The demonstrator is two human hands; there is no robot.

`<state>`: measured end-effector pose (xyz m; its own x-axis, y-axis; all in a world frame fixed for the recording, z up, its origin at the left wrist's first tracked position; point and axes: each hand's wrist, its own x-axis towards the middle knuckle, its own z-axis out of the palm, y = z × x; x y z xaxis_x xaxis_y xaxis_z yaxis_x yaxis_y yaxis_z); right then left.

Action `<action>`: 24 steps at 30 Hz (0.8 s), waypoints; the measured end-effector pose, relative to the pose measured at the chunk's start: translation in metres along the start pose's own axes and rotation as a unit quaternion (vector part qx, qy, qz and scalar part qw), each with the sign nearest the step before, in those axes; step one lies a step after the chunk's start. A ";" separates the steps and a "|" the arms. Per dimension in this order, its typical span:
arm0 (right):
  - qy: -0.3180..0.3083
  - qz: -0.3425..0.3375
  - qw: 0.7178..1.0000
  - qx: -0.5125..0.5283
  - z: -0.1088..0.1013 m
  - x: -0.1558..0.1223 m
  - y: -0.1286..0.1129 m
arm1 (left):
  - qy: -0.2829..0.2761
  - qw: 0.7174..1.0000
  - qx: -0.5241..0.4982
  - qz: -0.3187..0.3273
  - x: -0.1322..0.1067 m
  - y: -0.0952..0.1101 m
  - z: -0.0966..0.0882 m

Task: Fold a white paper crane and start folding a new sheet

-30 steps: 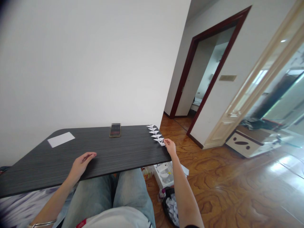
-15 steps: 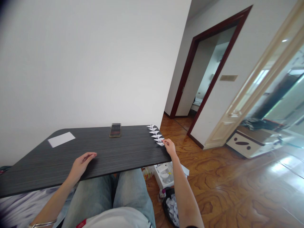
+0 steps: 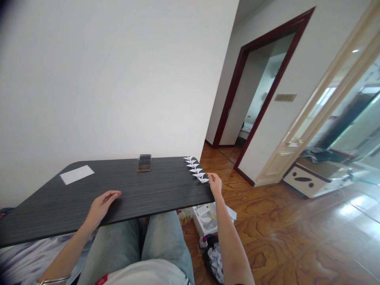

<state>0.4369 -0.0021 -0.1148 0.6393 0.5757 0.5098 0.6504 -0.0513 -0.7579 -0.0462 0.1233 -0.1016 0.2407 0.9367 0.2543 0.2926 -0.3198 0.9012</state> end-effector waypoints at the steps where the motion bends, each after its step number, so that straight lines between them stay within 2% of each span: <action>1: 0.022 0.011 1.000 -0.010 -0.002 0.000 0.002 | -0.001 1.000 0.001 -0.001 0.000 0.000 0.000; 4: 0.076 0.043 0.995 -0.041 -0.006 -0.002 0.009 | -0.004 1.000 0.002 -0.004 0.000 0.000 0.000; 6: 0.090 0.058 0.993 -0.056 -0.006 -0.003 0.013 | -0.007 1.000 0.000 -0.005 0.000 -0.001 0.000; 14: 0.053 0.054 0.996 -0.047 0.001 0.000 0.014 | -0.006 1.000 0.001 -0.003 0.000 -0.003 0.000; 24: 0.016 0.053 0.998 -0.028 -0.001 0.000 0.002 | -0.007 1.000 0.003 0.006 0.000 -0.005 0.000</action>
<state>0.4386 -0.0030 -0.1162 0.7182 0.5388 0.4404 0.5991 -0.1568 -0.7851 -0.0476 0.1255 -0.1064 0.2579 0.9303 0.2607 0.2947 -0.3328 0.8958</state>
